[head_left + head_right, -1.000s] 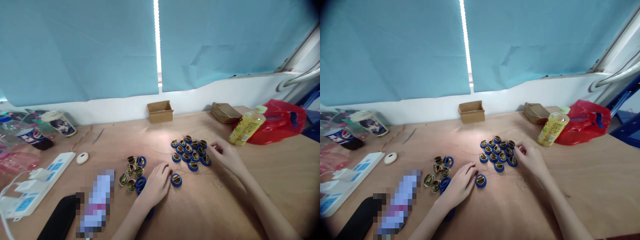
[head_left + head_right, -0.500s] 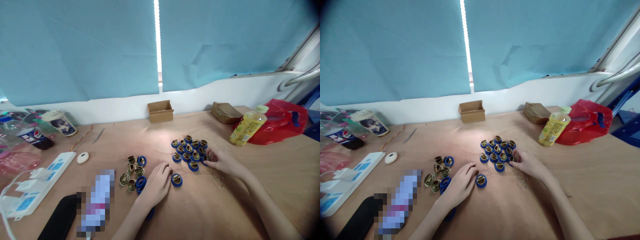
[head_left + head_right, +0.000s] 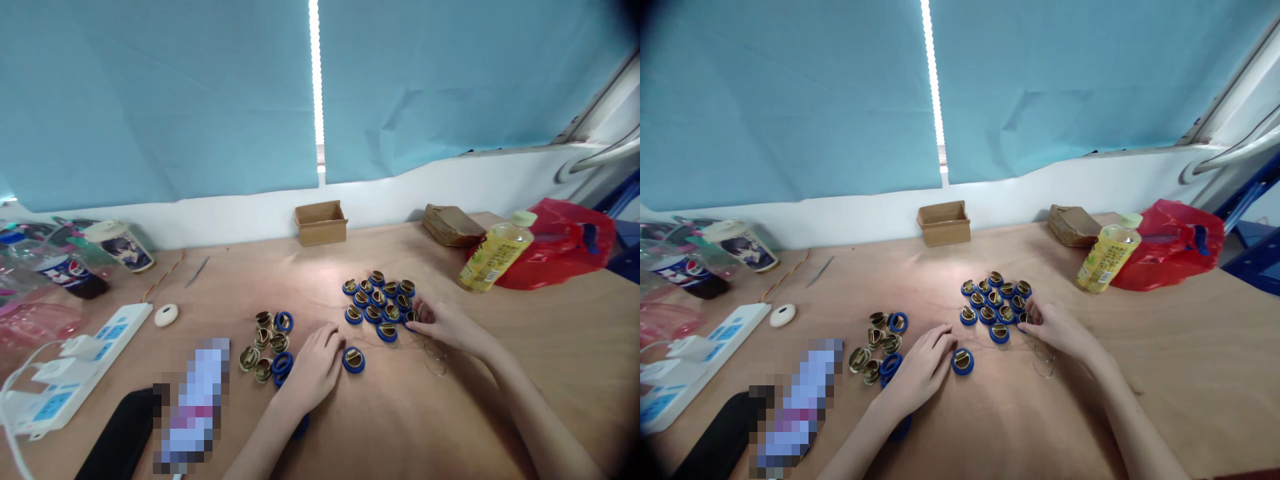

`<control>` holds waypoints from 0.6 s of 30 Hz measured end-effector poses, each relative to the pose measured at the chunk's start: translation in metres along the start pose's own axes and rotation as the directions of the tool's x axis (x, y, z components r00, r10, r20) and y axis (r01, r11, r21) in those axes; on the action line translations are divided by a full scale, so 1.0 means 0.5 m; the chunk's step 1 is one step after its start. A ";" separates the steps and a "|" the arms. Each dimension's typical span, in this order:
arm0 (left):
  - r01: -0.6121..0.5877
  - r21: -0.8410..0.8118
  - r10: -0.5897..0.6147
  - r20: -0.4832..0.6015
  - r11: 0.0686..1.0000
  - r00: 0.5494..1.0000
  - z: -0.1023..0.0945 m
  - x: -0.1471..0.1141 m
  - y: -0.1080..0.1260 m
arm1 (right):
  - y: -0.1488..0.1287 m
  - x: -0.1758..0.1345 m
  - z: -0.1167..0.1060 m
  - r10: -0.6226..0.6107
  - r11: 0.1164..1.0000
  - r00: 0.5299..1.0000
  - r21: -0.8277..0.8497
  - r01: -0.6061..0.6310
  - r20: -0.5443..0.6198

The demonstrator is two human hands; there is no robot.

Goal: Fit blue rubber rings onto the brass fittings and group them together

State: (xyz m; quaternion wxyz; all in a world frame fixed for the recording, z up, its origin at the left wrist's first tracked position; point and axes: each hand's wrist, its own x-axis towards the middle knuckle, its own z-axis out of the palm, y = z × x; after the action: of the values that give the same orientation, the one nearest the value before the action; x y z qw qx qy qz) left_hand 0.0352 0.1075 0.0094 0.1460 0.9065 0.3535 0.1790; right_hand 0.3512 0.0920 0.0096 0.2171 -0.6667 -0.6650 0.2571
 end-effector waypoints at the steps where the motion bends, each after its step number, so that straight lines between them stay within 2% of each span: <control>1: 0.000 -0.001 0.000 0.003 1.000 1.000 0.000 0.000 0.000 | 0.000 0.000 0.000 -0.003 1.000 1.000 -0.002 0.003 -0.001; 18: 0.005 0.001 -0.005 0.011 1.000 1.000 0.001 -0.001 0.000 | 0.004 0.003 0.005 -0.014 0.999 1.000 -0.037 0.014 -0.020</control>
State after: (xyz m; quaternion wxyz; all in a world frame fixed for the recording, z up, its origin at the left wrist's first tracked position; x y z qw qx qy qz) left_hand 0.0351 0.1069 0.0090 0.1480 0.9065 0.3551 0.1736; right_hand 0.3512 0.0933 0.0063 0.2133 -0.6684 -0.6721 0.2367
